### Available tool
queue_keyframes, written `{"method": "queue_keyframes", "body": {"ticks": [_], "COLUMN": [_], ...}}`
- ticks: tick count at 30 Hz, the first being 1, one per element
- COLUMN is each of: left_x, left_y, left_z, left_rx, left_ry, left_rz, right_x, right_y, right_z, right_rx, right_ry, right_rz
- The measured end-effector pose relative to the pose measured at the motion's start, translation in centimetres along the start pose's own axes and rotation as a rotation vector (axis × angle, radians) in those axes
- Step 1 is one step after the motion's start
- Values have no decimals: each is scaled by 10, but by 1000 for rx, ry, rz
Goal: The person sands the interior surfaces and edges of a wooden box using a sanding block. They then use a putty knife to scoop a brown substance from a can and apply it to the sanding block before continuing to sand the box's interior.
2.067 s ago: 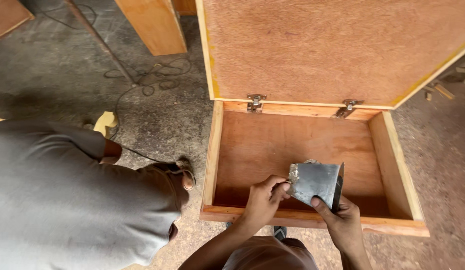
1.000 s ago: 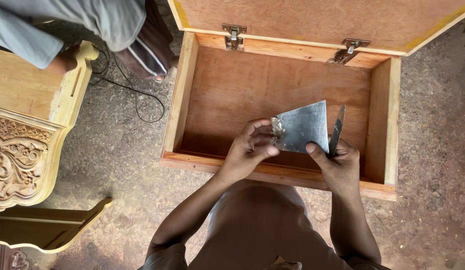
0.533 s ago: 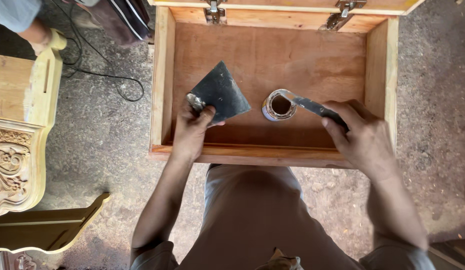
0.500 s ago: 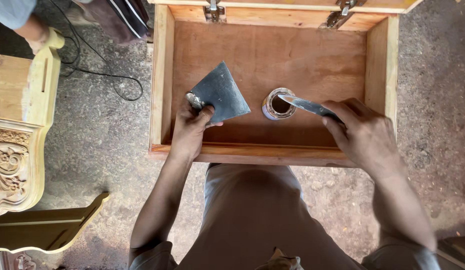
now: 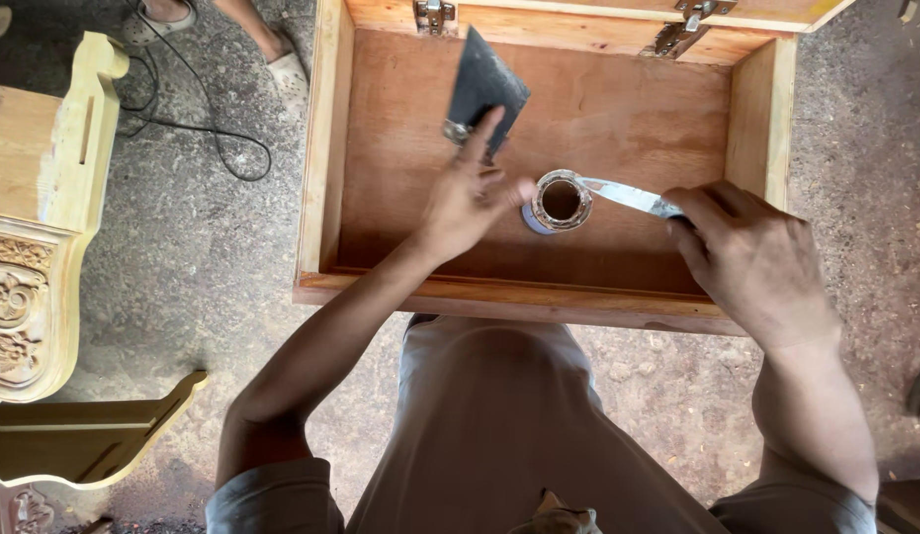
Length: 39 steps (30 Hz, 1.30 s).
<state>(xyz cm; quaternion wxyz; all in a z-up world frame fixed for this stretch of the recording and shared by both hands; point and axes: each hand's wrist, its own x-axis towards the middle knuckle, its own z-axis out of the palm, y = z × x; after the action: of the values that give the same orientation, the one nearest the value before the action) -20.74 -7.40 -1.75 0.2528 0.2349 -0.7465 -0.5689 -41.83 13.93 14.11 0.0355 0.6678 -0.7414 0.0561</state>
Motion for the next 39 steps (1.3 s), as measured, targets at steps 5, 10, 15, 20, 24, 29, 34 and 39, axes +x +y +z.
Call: {"method": "queue_keyframes", "body": {"ticks": [5,10,15,20,24,29,34,39], "left_x": [18,31,33,31,21,12,12,9], "left_y": [-1,-5,-6,2,10,9,6,7], "left_z": [16,25,31,36,48,62,67,65], "left_rx": [280,528,784,807,826,902,934,895], "left_ry": [-216,-318,-350,-348,-289,-299,-266,-279], "left_rz": [195,224,316,301,408,412,431,399], "right_x": [-9,-7,0,2,4,5,4,4], "right_y": [9,12,7,2,-3,-7,-8,-6], "right_z": [21,27,22,22,23,31,43,49], "right_rx": [-266,-158,110,116,119,85,99,112], "right_ry": [6,-41,14,11,-18,-62,-50,-79], "right_rz": [-104,-116,-115,-99,-103,-159,-204,-217]}}
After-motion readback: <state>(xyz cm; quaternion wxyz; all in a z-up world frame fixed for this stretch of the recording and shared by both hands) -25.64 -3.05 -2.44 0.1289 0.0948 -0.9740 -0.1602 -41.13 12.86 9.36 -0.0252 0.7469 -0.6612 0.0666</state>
